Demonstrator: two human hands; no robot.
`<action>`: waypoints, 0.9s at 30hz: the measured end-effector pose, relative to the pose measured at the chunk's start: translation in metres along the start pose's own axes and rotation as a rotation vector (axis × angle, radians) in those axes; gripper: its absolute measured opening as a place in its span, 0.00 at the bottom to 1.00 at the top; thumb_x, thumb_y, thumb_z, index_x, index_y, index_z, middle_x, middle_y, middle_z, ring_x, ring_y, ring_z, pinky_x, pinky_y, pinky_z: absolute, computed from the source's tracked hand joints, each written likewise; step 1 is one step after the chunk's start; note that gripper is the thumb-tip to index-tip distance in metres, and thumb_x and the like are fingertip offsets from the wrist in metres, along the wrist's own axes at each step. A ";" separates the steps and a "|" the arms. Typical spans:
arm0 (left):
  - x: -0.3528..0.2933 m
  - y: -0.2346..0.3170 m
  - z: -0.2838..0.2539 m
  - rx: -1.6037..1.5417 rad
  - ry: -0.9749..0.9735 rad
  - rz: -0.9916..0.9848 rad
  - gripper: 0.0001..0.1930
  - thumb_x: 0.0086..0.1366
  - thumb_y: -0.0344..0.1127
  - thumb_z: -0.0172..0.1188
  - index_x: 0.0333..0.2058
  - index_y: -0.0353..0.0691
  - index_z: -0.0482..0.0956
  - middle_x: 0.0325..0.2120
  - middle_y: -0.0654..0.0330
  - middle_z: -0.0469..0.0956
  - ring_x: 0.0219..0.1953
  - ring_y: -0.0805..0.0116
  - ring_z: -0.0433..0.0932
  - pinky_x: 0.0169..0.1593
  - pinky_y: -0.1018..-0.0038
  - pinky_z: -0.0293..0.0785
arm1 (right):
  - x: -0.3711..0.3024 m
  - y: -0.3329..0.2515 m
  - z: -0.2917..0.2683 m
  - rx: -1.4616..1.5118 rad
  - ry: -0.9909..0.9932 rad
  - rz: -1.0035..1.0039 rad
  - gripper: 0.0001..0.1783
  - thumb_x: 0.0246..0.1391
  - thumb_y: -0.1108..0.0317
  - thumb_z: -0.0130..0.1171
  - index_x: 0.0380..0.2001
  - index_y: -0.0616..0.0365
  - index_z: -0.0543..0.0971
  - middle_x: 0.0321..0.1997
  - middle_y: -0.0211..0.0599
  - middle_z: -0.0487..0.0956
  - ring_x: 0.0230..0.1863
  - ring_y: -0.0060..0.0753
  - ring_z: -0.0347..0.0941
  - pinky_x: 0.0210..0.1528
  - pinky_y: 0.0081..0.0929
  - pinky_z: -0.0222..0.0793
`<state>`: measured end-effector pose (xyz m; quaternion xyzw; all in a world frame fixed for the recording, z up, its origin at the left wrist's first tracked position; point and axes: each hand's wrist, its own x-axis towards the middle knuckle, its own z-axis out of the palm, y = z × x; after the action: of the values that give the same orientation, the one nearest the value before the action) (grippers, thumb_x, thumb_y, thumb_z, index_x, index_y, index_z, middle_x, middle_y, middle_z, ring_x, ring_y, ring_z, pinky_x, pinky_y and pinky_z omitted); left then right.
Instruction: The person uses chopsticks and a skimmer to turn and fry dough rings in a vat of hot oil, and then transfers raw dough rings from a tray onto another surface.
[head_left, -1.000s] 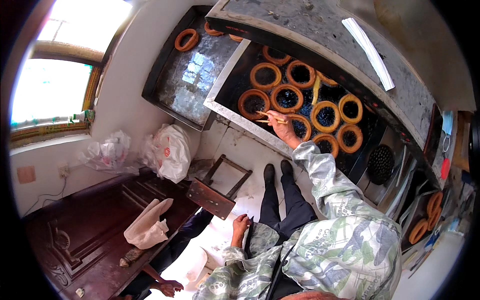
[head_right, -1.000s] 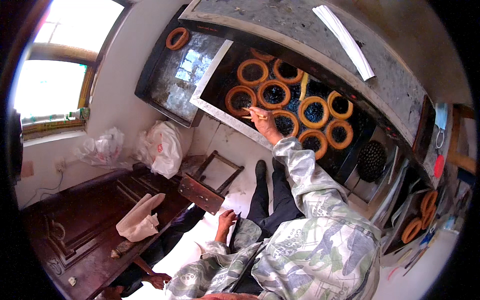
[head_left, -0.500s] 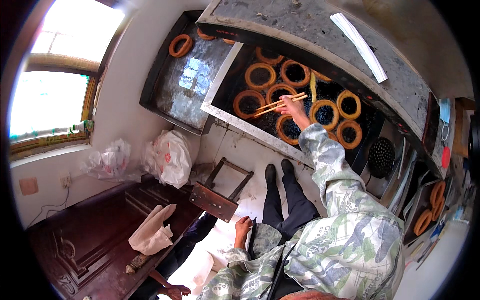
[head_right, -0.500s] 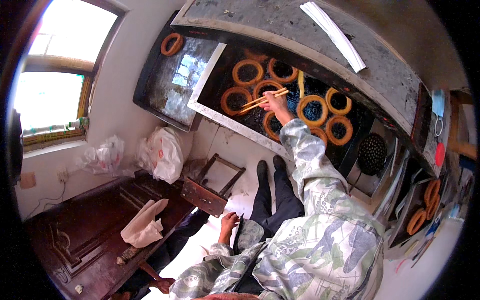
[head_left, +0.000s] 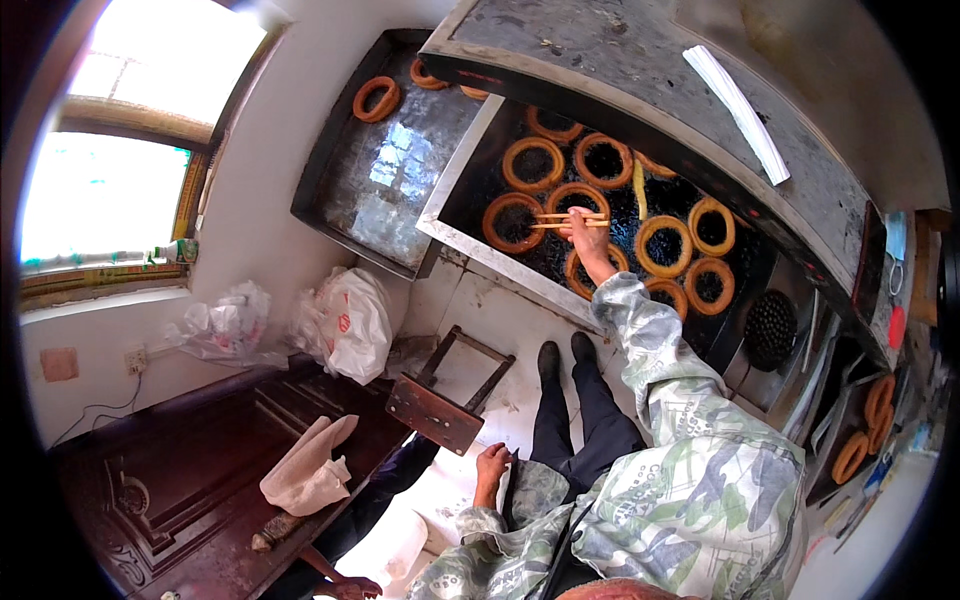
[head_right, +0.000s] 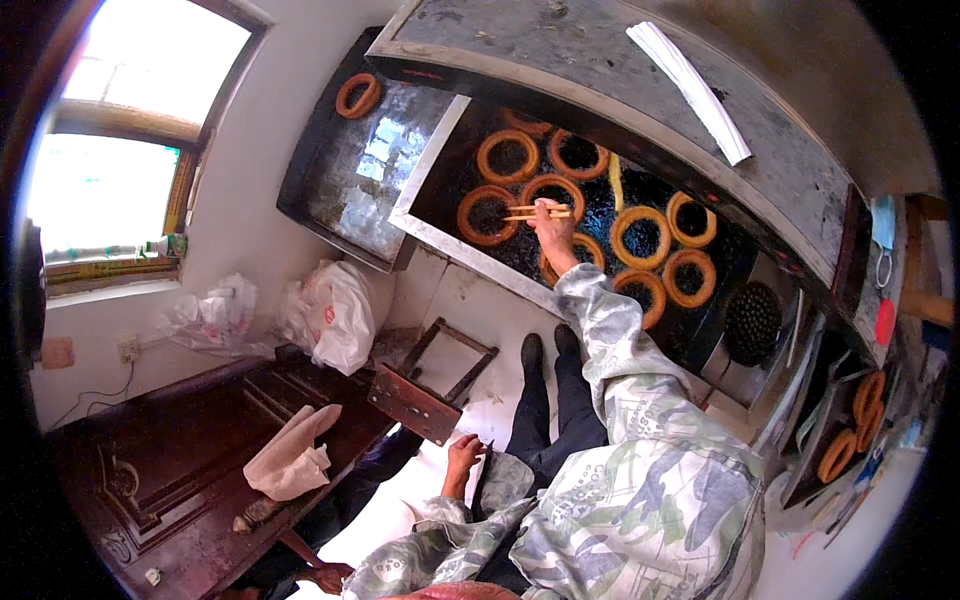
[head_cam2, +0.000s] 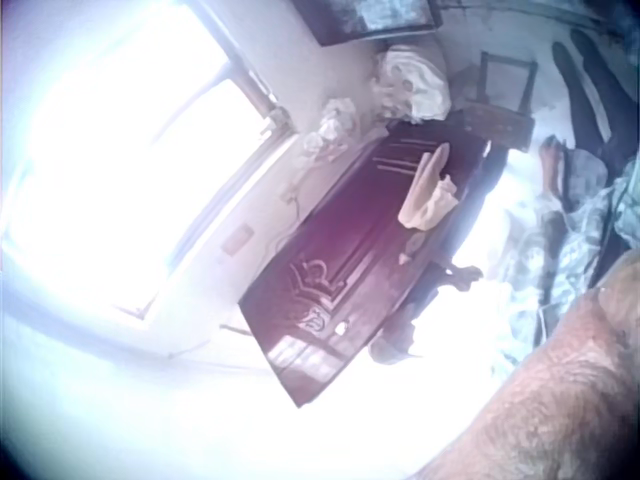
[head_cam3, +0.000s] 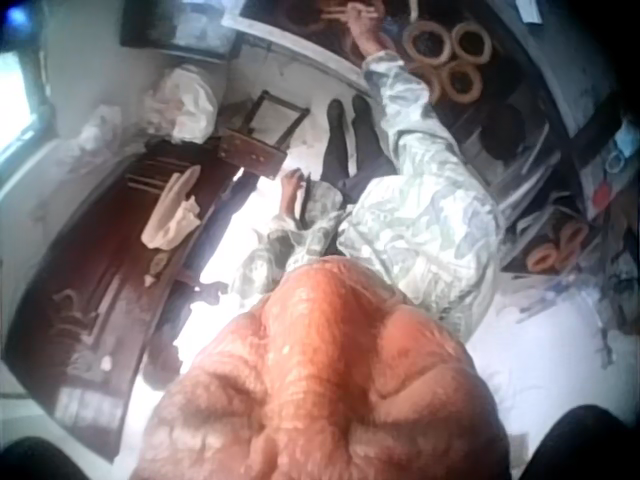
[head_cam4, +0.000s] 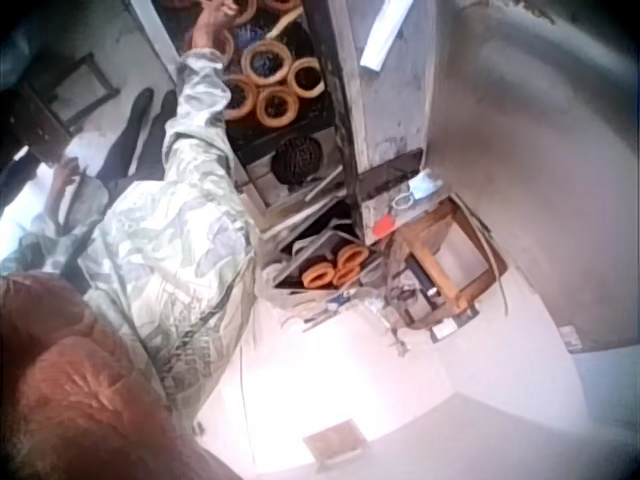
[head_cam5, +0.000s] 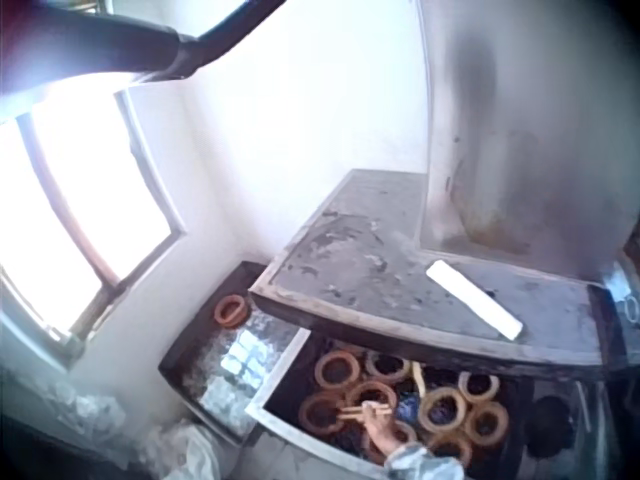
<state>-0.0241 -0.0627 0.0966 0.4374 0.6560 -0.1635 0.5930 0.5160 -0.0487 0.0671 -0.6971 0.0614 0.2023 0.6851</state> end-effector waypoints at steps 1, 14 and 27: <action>0.000 0.001 -0.002 0.004 0.001 0.000 0.18 0.61 0.36 0.56 0.49 0.34 0.76 0.31 0.61 0.81 0.30 0.72 0.81 0.28 0.78 0.71 | 0.000 0.003 0.009 0.028 0.030 0.013 0.14 0.59 0.62 0.55 0.40 0.64 0.79 0.31 0.39 0.81 0.26 0.29 0.80 0.23 0.20 0.73; 0.000 -0.012 -0.018 -0.039 0.040 -0.060 0.17 0.61 0.36 0.56 0.48 0.35 0.76 0.32 0.60 0.80 0.30 0.70 0.81 0.29 0.77 0.72 | 0.017 0.056 0.020 0.431 0.069 0.428 0.16 0.59 0.59 0.55 0.47 0.53 0.75 0.40 0.41 0.81 0.34 0.36 0.81 0.28 0.23 0.73; 0.015 -0.001 -0.016 -0.041 -0.027 -0.004 0.16 0.61 0.35 0.57 0.47 0.36 0.77 0.31 0.61 0.80 0.29 0.71 0.81 0.27 0.79 0.71 | 0.041 -0.024 -0.028 0.368 0.105 0.028 0.18 0.64 0.60 0.51 0.47 0.63 0.74 0.42 0.42 0.80 0.37 0.32 0.81 0.30 0.19 0.76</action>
<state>-0.0337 -0.0456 0.0870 0.4217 0.6519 -0.1572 0.6103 0.5676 -0.0668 0.0737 -0.5686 0.1428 0.1603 0.7941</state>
